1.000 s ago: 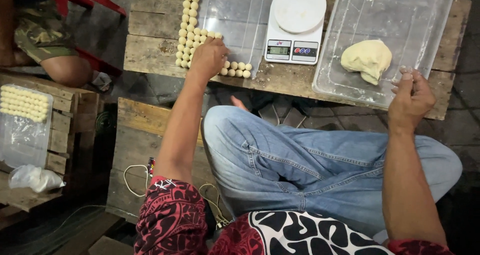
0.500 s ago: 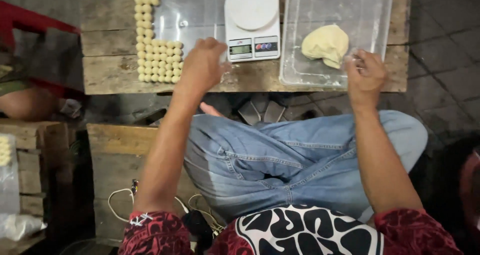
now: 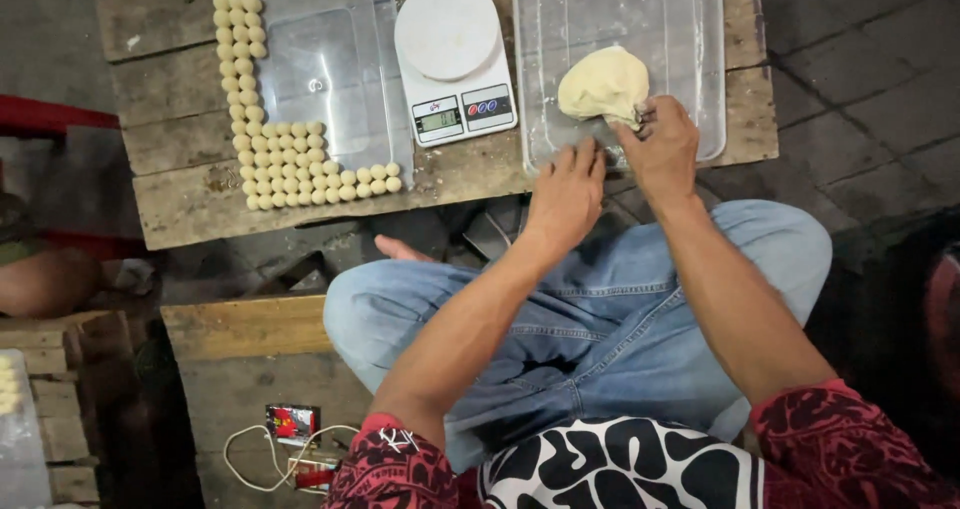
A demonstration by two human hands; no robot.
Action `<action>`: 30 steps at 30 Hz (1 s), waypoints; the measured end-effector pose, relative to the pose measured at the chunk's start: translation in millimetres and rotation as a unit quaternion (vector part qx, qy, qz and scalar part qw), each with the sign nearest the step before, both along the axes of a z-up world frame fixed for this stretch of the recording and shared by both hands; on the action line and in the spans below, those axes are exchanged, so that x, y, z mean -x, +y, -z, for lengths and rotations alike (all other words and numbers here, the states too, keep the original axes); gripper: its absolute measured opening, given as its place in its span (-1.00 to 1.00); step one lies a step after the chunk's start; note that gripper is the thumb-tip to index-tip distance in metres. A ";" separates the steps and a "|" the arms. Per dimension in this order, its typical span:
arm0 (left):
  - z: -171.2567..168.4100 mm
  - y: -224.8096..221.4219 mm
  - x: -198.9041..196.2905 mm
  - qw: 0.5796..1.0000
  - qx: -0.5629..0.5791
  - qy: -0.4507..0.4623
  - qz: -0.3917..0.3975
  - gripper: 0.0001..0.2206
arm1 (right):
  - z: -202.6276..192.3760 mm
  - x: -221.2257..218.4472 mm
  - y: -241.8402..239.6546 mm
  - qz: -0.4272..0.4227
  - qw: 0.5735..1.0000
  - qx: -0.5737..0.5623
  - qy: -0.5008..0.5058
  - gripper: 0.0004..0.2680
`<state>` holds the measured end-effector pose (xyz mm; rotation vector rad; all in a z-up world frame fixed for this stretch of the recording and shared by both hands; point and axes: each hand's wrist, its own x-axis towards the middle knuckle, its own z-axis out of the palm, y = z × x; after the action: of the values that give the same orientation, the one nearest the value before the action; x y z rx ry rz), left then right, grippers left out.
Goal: The person portions a large mass of dough into small balls, weighs each one on a digital scale, and places the finished balls into a clear plastic tray. The process is repeated continuously throughout the clip.
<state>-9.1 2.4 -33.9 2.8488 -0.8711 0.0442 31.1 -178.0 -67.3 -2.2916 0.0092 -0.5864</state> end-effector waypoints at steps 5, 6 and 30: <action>-7.3 -5.1 -1.6 0.996 0.015 -0.089 -0.007 -0.60 | 0.0 -1.5 1.3 0.007 1.000 -0.002 -0.002 -0.65; -2.9 -8.6 -2.6 0.993 0.026 -0.118 -0.013 -0.64 | -0.7 -2.1 1.3 0.001 1.000 0.001 -0.001 -0.67; -10.6 -20.6 -40.4 0.961 0.093 -0.259 -0.028 -0.48 | -10.6 -6.6 1.2 0.092 0.956 -0.244 0.134 -0.83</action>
<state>31.3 -18.2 -23.4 2.7119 -0.8112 0.8635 37.7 -176.9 -56.7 -1.8755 0.4533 -0.3140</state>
